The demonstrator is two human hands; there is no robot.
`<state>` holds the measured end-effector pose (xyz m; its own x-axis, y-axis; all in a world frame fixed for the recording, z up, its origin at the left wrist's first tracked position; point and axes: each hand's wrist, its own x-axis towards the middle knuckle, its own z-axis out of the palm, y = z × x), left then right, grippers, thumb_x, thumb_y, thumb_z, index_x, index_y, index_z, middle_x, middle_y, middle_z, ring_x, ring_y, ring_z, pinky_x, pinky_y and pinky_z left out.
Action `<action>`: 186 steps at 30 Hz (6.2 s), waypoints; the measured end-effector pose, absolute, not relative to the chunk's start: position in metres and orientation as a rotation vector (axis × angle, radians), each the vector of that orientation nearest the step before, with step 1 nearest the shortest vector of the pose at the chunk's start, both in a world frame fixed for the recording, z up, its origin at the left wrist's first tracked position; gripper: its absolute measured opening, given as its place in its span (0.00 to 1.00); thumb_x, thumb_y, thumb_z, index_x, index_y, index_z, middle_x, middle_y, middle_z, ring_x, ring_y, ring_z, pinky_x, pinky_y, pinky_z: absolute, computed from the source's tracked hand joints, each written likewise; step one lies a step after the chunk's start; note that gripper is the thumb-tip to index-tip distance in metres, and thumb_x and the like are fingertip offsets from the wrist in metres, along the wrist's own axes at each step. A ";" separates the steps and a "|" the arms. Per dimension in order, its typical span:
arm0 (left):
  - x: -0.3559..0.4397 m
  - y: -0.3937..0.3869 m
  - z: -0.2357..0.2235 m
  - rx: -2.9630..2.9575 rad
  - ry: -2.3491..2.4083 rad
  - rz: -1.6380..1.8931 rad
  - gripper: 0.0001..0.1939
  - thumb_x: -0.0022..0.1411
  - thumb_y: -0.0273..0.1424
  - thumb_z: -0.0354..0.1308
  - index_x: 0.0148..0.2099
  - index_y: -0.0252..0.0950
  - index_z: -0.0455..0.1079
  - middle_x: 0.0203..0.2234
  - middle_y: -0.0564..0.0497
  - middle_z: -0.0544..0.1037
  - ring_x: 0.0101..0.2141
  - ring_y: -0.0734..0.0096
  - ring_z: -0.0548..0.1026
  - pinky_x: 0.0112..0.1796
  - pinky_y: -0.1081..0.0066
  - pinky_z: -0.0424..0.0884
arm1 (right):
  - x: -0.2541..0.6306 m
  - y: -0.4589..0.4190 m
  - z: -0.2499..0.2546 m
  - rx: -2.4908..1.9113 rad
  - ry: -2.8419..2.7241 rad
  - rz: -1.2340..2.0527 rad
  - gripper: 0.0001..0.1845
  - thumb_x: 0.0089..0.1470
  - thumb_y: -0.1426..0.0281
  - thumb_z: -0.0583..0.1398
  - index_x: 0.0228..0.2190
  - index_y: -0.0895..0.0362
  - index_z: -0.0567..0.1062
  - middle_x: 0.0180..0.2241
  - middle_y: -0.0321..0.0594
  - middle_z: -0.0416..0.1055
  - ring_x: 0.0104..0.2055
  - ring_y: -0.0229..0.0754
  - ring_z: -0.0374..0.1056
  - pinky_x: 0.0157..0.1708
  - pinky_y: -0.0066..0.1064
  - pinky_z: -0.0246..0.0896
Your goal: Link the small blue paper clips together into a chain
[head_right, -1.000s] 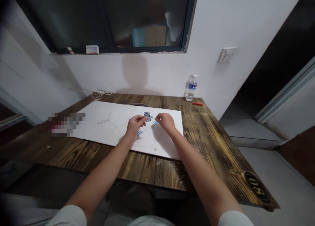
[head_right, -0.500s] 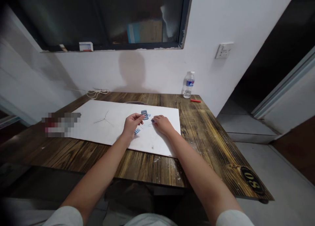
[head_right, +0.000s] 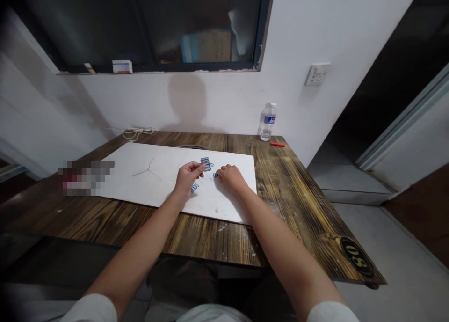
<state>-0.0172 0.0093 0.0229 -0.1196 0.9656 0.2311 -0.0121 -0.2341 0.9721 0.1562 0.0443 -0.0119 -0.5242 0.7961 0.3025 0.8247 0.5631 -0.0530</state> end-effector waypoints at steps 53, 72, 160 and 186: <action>-0.015 0.008 0.022 1.283 1.136 1.482 0.15 0.42 0.40 0.69 0.27 0.35 0.72 0.18 0.54 0.73 0.19 0.77 0.69 0.22 0.75 0.60 | 0.150 0.041 -0.012 -1.463 -2.525 -0.242 0.19 0.55 0.77 0.52 0.47 0.60 0.74 0.39 0.47 0.76 0.40 0.45 0.69 0.40 0.32 0.55; -0.015 0.009 0.019 1.299 1.142 1.466 0.14 0.44 0.40 0.68 0.28 0.35 0.72 0.18 0.54 0.74 0.20 0.77 0.69 0.23 0.75 0.62 | 0.155 0.041 -0.016 -1.411 -2.192 0.023 0.17 0.54 0.76 0.52 0.42 0.58 0.75 0.34 0.43 0.76 0.34 0.41 0.69 0.34 0.28 0.57; -0.017 0.011 0.016 1.343 1.163 1.405 0.16 0.45 0.42 0.67 0.28 0.34 0.72 0.17 0.53 0.73 0.19 0.74 0.69 0.20 0.74 0.56 | 0.123 0.018 0.006 -0.866 -1.258 0.781 0.16 0.45 0.56 0.66 0.25 0.58 0.75 0.21 0.35 0.70 0.24 0.37 0.62 0.26 0.29 0.58; -0.017 0.011 0.017 1.310 1.162 1.495 0.15 0.44 0.41 0.68 0.28 0.35 0.72 0.18 0.54 0.73 0.20 0.76 0.68 0.23 0.74 0.62 | 0.141 0.036 -0.020 -1.291 -2.149 0.201 0.18 0.58 0.76 0.52 0.49 0.58 0.71 0.50 0.46 0.71 0.57 0.49 0.59 0.54 0.40 0.53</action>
